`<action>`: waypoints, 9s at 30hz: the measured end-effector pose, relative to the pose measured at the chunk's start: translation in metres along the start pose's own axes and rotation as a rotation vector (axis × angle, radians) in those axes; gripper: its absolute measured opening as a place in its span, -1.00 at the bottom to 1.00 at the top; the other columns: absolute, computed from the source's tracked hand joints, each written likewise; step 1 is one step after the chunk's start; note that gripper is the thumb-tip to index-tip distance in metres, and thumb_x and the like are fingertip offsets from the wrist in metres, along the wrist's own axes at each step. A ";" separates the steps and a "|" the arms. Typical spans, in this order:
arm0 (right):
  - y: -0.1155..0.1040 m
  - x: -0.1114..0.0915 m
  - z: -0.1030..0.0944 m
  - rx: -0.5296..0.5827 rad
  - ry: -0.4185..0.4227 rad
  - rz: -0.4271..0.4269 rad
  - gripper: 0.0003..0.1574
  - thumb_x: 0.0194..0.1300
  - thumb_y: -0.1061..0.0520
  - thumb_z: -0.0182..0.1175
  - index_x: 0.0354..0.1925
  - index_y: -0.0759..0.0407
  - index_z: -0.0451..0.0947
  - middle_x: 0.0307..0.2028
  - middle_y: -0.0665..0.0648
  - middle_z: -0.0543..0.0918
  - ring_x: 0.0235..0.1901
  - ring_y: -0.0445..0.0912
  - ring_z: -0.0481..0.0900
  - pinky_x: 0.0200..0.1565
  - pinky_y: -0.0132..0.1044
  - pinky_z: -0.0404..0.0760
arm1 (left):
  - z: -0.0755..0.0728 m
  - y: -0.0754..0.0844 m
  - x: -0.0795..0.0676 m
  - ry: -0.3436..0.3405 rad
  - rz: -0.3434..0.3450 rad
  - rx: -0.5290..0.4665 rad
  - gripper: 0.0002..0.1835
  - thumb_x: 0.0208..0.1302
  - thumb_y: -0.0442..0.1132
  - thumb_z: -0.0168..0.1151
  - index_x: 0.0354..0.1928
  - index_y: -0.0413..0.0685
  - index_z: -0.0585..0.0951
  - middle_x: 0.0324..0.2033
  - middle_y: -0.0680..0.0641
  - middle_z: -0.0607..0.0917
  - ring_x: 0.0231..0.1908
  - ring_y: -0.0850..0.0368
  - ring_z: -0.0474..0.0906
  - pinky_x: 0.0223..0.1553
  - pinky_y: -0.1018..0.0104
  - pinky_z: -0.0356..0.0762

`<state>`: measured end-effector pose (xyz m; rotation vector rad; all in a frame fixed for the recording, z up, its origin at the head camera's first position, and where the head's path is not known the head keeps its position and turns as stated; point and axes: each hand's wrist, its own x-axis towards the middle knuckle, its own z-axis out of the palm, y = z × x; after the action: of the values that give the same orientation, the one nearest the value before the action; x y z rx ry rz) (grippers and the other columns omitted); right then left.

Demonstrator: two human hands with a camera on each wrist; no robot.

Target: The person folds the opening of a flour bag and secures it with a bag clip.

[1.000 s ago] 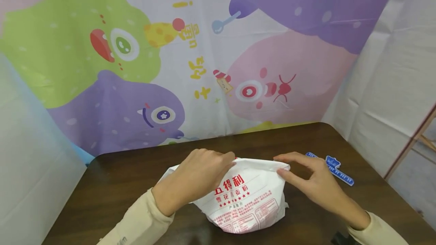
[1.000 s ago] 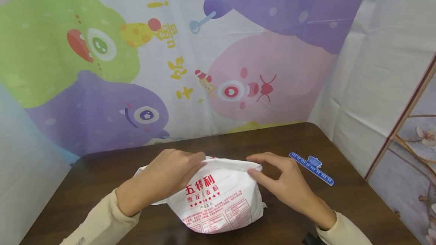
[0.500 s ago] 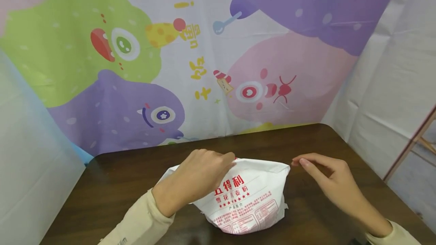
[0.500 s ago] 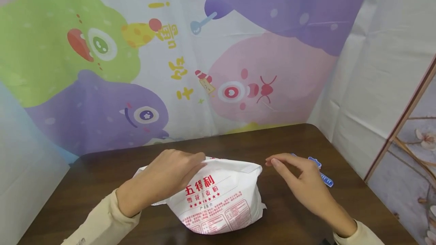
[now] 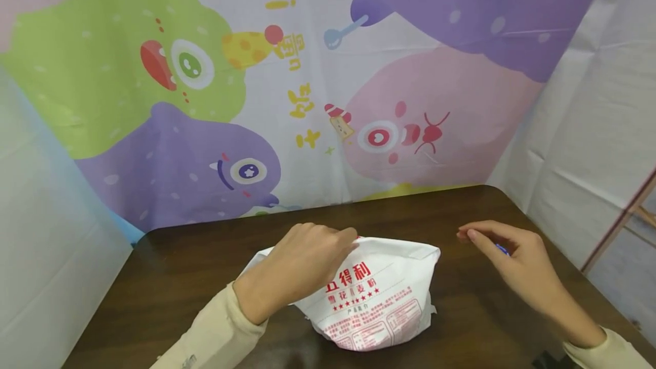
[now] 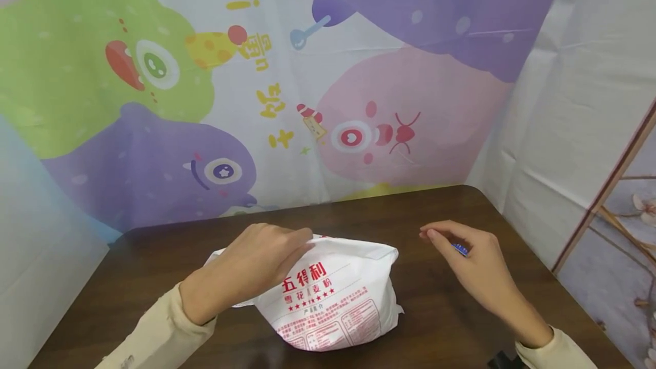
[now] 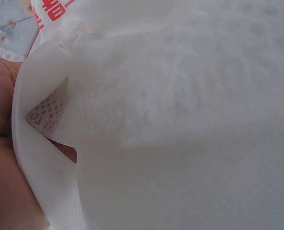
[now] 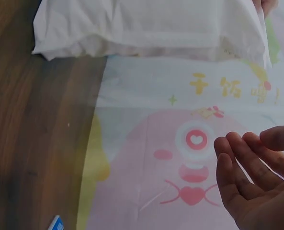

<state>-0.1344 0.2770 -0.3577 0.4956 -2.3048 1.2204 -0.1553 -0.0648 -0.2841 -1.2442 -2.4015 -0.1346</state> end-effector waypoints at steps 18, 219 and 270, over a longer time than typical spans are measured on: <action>0.050 0.002 -0.017 -0.145 0.017 0.070 -0.74 0.33 0.30 0.28 -0.04 0.09 0.68 -0.17 0.16 0.76 -0.23 -0.36 0.66 -0.21 -0.63 0.50 | 0.003 0.000 0.000 -0.018 -0.028 -0.041 -0.70 0.43 -0.19 0.18 -0.52 0.07 0.42 -0.76 0.18 0.18 -0.70 0.27 0.10 -0.71 0.35 0.14; -0.043 0.011 -0.022 -0.366 -0.031 -0.441 -0.67 0.16 0.13 0.44 -0.10 0.13 0.62 -0.20 -0.10 0.65 -0.19 -0.26 0.51 -0.01 -0.52 0.35 | 0.010 0.006 -0.008 0.058 -0.037 -0.006 -0.66 0.44 -0.22 0.16 -0.55 0.08 0.37 -0.74 0.20 0.21 -0.69 0.30 0.06 -0.70 0.37 0.11; -0.081 0.041 0.024 -0.151 -0.406 -0.404 -0.72 0.30 0.12 0.36 -0.04 -0.09 0.57 -0.34 -0.28 0.58 -0.45 -0.36 0.47 -0.37 -0.55 0.46 | 0.001 -0.001 -0.012 -0.011 -0.089 -0.144 -0.70 0.46 -0.11 0.15 -0.49 0.11 0.39 -0.72 0.22 0.24 -0.68 0.30 0.16 -0.64 0.37 0.20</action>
<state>-0.1313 0.2099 -0.2923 1.1753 -2.4262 0.7972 -0.1504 -0.0738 -0.2895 -1.2025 -2.4944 -0.3336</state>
